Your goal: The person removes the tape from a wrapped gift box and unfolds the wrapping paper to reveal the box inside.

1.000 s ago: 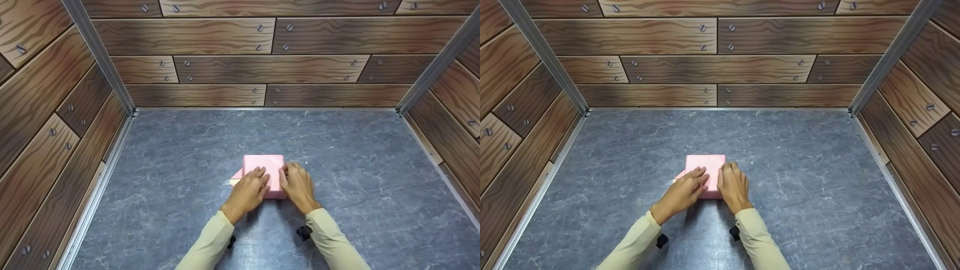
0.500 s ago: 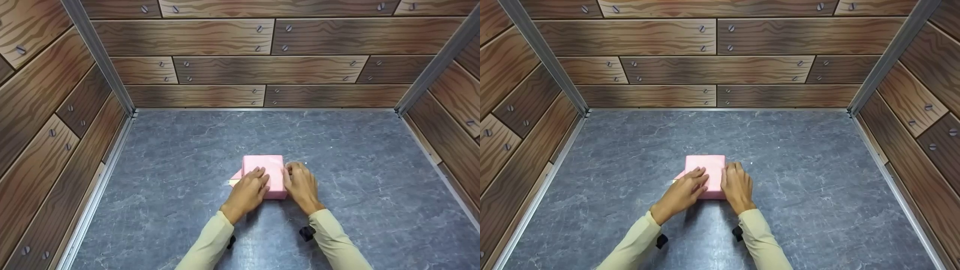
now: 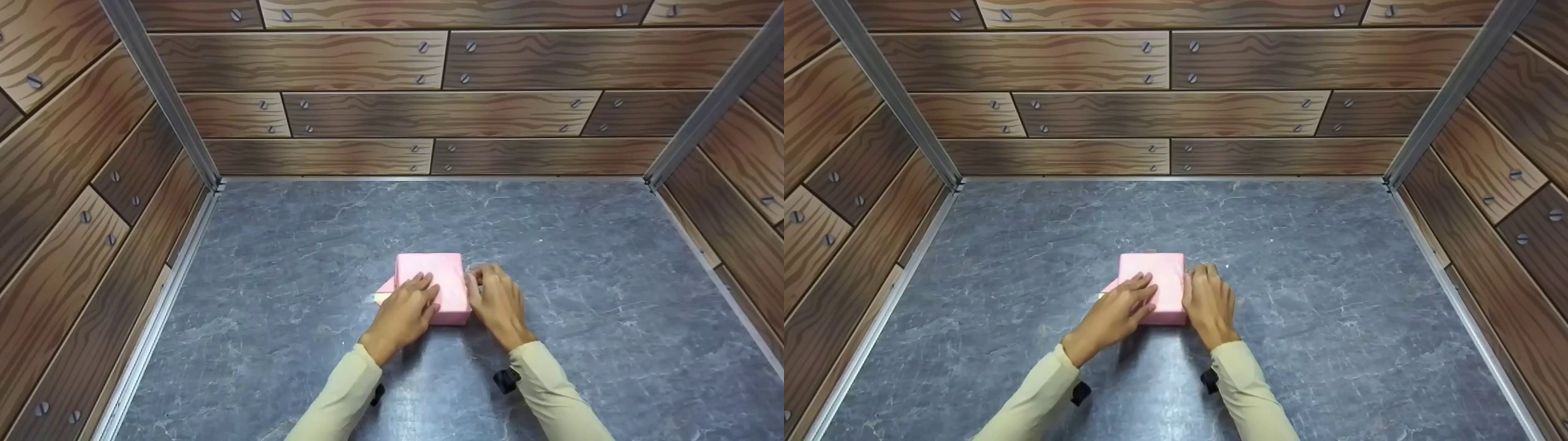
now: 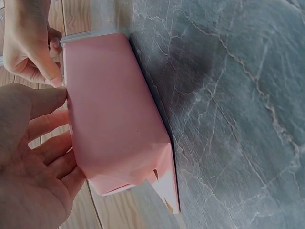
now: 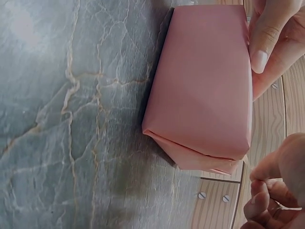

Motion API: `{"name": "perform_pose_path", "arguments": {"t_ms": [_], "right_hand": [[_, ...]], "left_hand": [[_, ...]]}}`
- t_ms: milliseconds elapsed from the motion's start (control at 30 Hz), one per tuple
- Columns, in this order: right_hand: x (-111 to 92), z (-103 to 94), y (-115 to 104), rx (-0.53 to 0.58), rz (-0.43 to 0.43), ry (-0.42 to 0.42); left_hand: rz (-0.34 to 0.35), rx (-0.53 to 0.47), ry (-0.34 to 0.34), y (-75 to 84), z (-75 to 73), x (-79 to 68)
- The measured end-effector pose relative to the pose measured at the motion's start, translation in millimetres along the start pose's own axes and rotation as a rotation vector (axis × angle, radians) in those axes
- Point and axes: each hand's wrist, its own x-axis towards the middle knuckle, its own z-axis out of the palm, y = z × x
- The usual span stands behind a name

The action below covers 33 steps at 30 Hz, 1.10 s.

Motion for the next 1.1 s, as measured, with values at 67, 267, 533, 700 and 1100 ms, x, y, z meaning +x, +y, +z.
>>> {"name": "perform_pose_path", "arguments": {"t_ms": [67,267,533,700,1100], "right_hand": [[0,-1.0,2,-0.007,-0.001,0.008],[1,-3.6,5,-0.023,-0.019,0.036],[-1,-3.7,9,-0.020,-0.031,0.048],[-3,-4.1,12,-0.029,-0.040,0.048],[-3,-12.8,20,-0.040,0.019,0.029]], "left_hand": [[0.001,-0.001,0.000,-0.1,-0.2,-0.2],[0.000,-0.005,-0.005,-0.8,-0.7,-0.3],[-0.011,-0.013,-0.012,-0.3,0.4,-0.1],[-0.011,-0.019,-0.012,0.9,0.3,0.1],[-0.018,-0.021,-0.026,0.4,-0.6,0.0]]}}
